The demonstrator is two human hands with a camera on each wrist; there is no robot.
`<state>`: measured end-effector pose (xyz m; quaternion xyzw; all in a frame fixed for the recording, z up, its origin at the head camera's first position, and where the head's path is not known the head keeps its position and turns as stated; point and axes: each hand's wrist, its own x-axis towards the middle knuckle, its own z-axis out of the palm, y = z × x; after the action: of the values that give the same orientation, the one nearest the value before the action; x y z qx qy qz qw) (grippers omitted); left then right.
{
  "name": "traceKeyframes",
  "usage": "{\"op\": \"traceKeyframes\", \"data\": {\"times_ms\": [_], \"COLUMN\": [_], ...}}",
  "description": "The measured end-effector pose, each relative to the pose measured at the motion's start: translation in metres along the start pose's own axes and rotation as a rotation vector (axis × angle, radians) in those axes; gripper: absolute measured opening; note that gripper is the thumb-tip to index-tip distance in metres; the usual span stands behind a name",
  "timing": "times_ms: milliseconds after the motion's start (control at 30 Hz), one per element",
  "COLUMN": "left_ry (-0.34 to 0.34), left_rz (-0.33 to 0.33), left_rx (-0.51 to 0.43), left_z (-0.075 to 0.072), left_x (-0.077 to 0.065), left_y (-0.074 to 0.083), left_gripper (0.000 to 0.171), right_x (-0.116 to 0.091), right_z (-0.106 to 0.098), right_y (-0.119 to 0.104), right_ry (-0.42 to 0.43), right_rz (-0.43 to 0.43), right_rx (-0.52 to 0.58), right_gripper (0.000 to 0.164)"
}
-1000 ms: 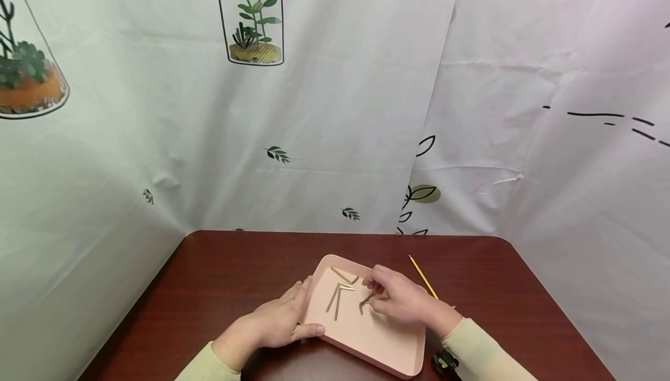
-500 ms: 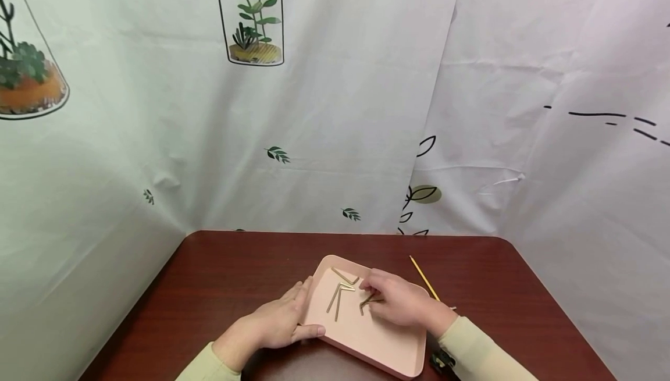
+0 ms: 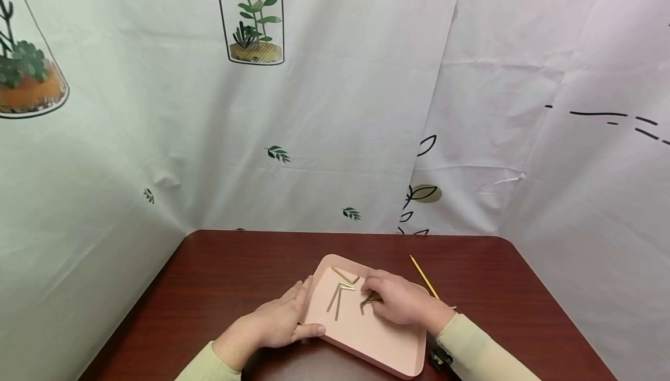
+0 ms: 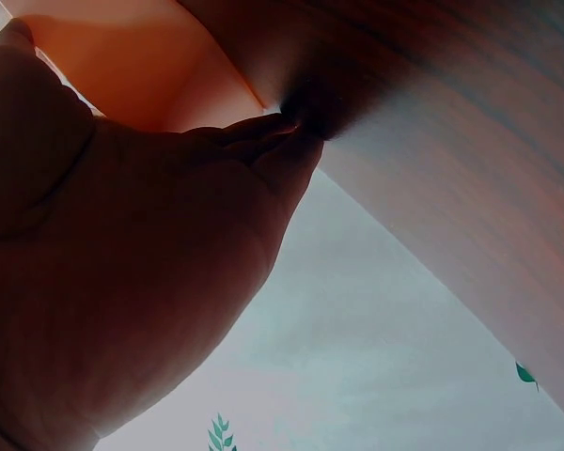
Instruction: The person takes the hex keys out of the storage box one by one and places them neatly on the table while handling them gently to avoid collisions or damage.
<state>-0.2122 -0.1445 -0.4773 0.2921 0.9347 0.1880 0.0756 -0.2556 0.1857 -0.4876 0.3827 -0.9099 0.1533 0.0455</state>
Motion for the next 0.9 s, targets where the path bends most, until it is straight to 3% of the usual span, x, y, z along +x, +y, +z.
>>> {"op": "traceKeyframes", "data": {"times_ms": [900], "left_ry": [0.000], "left_rz": [0.002], "left_rx": [-0.006], "left_z": [-0.0017], "left_x": [-0.0010], "left_y": [0.0026], "left_gripper": [0.117], "right_x": [0.0023], "right_z": [0.0025], "right_y": [0.0022], "right_ry": [0.011], "right_rz": [-0.087], "right_rx": [-0.080], "right_gripper": [0.017]}}
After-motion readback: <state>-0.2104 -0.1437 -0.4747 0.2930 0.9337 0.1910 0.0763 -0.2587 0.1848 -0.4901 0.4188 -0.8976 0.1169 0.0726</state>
